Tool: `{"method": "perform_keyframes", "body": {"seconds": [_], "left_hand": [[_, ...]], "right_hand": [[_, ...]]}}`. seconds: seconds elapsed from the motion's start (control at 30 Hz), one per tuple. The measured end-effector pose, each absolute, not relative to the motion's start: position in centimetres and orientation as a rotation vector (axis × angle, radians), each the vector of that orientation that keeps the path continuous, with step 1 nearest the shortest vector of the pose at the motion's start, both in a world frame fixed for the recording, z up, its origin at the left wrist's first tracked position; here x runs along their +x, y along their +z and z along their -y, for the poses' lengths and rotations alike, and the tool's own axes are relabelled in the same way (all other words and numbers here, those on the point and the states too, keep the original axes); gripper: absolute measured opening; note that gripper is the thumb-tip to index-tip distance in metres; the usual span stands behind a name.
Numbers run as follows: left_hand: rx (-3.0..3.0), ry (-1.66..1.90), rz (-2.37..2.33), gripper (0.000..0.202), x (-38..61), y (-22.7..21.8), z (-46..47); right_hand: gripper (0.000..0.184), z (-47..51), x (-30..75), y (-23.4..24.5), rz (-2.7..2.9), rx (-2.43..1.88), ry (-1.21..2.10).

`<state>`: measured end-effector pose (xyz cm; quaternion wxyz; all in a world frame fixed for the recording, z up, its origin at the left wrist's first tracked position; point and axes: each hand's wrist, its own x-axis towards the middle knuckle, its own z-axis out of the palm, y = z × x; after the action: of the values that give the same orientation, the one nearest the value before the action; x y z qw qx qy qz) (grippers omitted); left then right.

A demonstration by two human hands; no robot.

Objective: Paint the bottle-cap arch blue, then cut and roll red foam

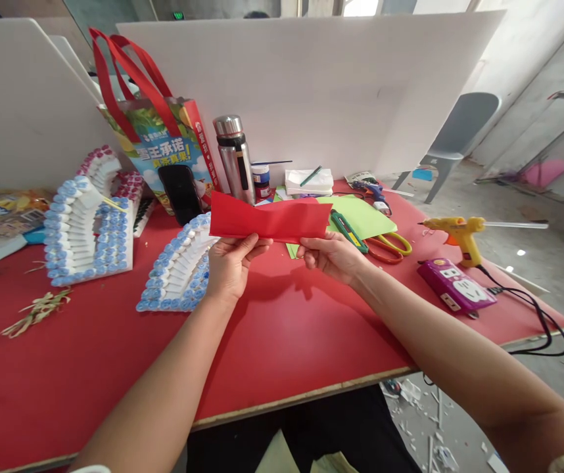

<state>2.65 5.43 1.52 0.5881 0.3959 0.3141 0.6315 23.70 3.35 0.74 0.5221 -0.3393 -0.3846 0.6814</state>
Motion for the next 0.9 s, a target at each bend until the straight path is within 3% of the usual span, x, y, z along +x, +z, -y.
{"method": "perform_keyframes", "body": {"seconds": [0.13, 0.23, 0.53, 0.67, 0.73, 0.9], "left_hand": [[0.716, 1.483, -0.713, 0.016, 2.7, 1.3, -5.8], [0.618, 1.465, -0.742, 0.013, 2.6, 1.3, -5.9], [0.772, 1.295, -0.635, 0.015, 3.2, 1.7, -4.9], [0.786, 1.281, -0.597, 0.009, 3.4, 1.7, -4.9], [0.698, 1.298, -0.626, 0.007, 3.2, 1.7, -5.1], [0.491, 1.275, -0.703, 0.022, 3.1, 2.1, -5.5]], "right_hand": [[0.024, -2.6, 23.1, 0.8, 1.217, -0.822, 1.308], [0.025, -2.1, 22.8, 1.0, 1.303, -0.799, 1.24], [0.009, -3.0, 23.3, 0.5, 0.986, -0.772, 1.583], [0.021, -3.0, 23.0, 0.2, 1.019, -0.752, 1.61], [0.021, -2.8, 22.8, 0.2, 1.122, -0.771, 1.526], [0.02, -2.4, 22.8, 0.4, 1.481, -0.86, 1.093]]}}
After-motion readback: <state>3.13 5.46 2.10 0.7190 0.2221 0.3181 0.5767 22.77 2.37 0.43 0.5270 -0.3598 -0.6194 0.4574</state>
